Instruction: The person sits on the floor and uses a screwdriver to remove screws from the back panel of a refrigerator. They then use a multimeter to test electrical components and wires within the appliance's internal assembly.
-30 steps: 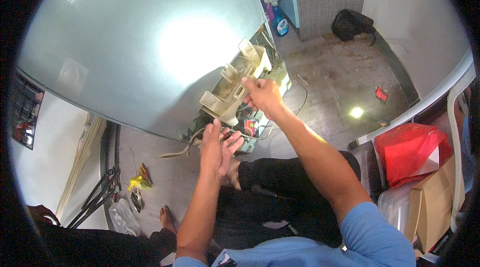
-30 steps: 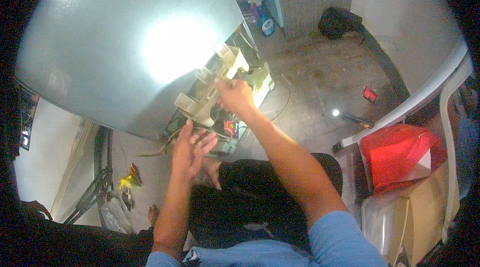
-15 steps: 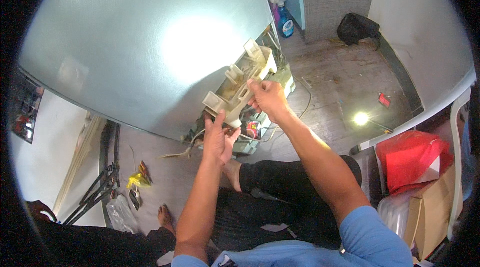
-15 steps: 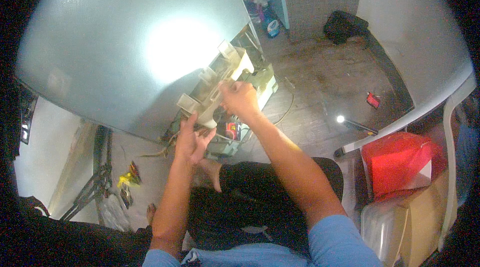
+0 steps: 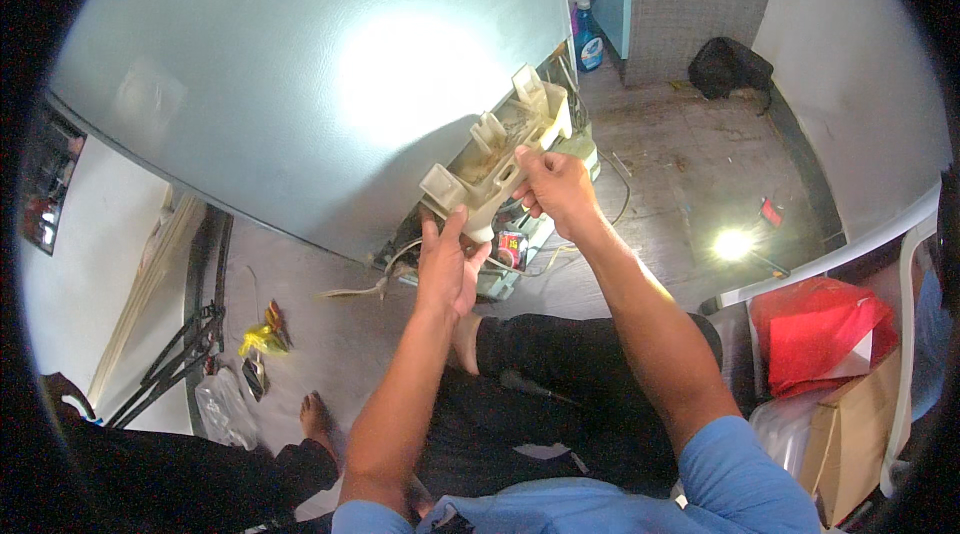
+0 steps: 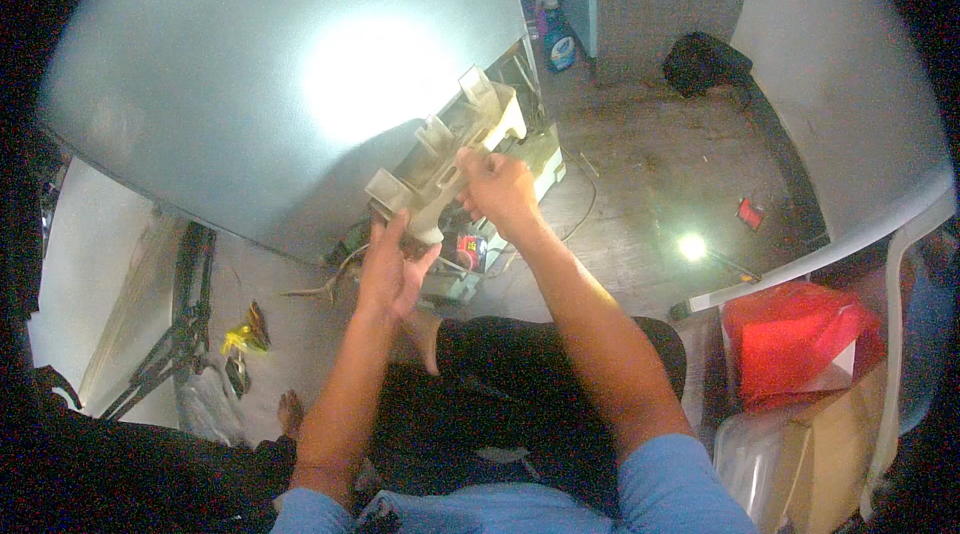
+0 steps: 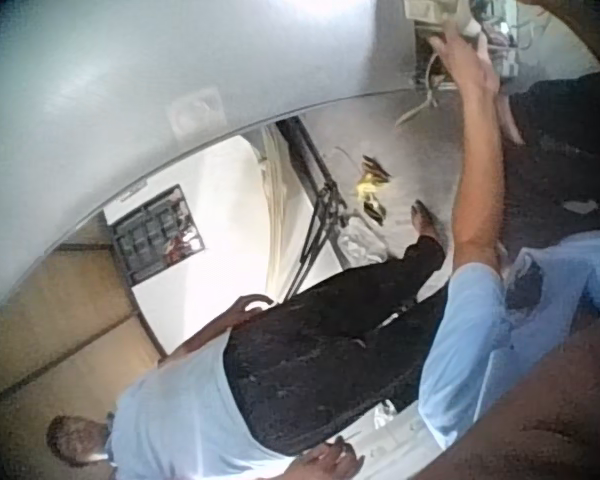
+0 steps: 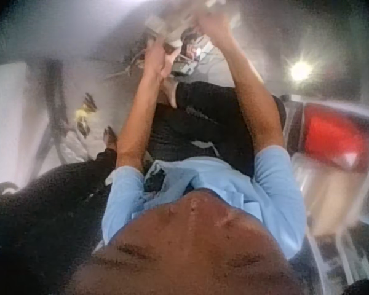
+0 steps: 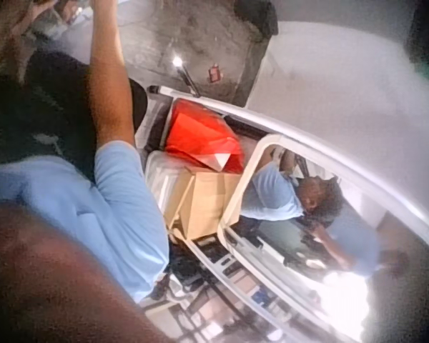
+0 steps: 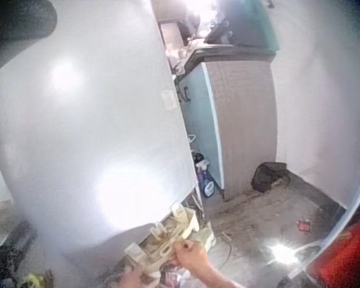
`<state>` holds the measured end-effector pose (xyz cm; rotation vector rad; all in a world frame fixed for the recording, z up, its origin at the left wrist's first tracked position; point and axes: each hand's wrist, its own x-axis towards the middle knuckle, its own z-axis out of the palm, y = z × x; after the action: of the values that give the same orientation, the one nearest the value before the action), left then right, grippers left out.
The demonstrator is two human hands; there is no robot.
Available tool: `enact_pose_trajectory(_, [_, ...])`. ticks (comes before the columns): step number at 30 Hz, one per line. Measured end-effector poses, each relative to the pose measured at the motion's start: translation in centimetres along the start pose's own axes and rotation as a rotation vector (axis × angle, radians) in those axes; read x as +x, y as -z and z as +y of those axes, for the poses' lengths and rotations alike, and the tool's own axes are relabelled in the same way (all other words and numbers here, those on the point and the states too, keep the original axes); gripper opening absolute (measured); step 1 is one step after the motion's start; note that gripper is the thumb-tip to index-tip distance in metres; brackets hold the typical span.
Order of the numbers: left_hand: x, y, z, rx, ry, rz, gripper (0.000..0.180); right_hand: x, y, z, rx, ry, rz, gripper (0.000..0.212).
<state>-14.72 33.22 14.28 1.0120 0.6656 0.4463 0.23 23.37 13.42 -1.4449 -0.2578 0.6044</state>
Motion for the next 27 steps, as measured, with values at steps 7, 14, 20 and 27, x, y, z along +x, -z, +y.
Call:
enact_pose_trajectory(7, [0.0, 0.0, -0.3, -0.018, -0.023, -0.023, 0.065, -4.1, 3.5, 0.0, -0.524, -0.096, -0.196, 0.054])
enact_pose_trajectory(14, [-1.0, 0.4, -0.6, 0.025, -0.001, 0.067, 0.097, -14.4, 1.2, 9.8, -1.320, 0.000, -0.958, 0.024])
enact_pose_trajectory(20, [-8.5, 6.4, -2.8, 0.645, -0.121, -0.284, 0.074, -21.9, -1.1, 17.5, -1.445, 0.264, -0.715, 0.014])
enact_pose_trajectory(27, [-16.9, 14.4, -3.9, 1.278, -0.399, -0.621, 0.059, -20.4, -1.3, 5.7, -1.221, 0.275, -1.092, 0.034])
